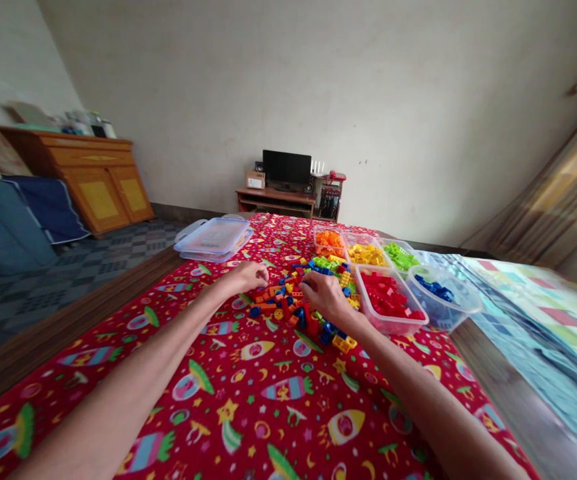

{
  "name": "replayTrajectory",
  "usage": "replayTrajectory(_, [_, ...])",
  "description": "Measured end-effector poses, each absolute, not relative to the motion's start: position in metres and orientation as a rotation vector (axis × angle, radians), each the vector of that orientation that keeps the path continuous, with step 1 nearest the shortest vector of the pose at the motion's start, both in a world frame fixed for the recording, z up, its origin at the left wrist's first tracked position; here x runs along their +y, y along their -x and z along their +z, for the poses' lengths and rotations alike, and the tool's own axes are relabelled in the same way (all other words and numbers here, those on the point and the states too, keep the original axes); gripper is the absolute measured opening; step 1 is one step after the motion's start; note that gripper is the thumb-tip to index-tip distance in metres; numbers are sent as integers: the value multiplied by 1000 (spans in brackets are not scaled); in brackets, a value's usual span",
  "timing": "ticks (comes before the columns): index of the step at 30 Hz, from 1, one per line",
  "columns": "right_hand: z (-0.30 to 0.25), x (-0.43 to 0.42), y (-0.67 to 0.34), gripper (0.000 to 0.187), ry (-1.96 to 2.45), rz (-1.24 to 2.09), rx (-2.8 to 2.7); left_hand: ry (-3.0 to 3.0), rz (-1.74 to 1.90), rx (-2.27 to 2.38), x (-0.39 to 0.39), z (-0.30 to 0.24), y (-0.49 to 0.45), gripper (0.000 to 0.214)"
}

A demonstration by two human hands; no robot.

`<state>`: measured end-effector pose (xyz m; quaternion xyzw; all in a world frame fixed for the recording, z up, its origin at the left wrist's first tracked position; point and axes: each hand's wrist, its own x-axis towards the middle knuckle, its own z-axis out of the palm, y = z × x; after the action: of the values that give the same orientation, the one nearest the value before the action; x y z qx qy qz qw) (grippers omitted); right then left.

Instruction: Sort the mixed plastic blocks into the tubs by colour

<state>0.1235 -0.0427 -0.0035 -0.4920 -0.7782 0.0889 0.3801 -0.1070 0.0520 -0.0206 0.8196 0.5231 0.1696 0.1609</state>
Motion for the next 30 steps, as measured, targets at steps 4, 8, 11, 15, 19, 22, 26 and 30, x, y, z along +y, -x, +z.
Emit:
replayTrajectory(4, [0,-44,-120,13,1283,479,-1893,-2106,845,1311,47,-8,96,24])
replayTrajectory(8, [-3,-42,-118,21,1242,817,-1791,-1930,927,1131,30,5,75,36])
replayTrajectory(11, [-8,-41,-116,34,1185,889,-1805,-1861,937,1089,15,10,57,37])
replayTrajectory(15, [-10,-41,-116,31,1174,862,-1805,-1897,945,1063,6,10,42,39])
replayTrajectory(19, [-6,-42,-118,22,1212,739,-1828,-1938,897,1084,9,8,46,32])
replayTrajectory(22, [-4,-42,-119,23,1233,768,-1805,-2094,834,1219,15,4,58,23])
replayTrajectory(26, [-4,-41,-119,26,1240,807,-1760,-2371,544,1379,22,-7,69,21])
replayTrajectory(30, [-7,-40,-118,23,1243,813,-1773,-2473,372,1406,23,-12,68,33])
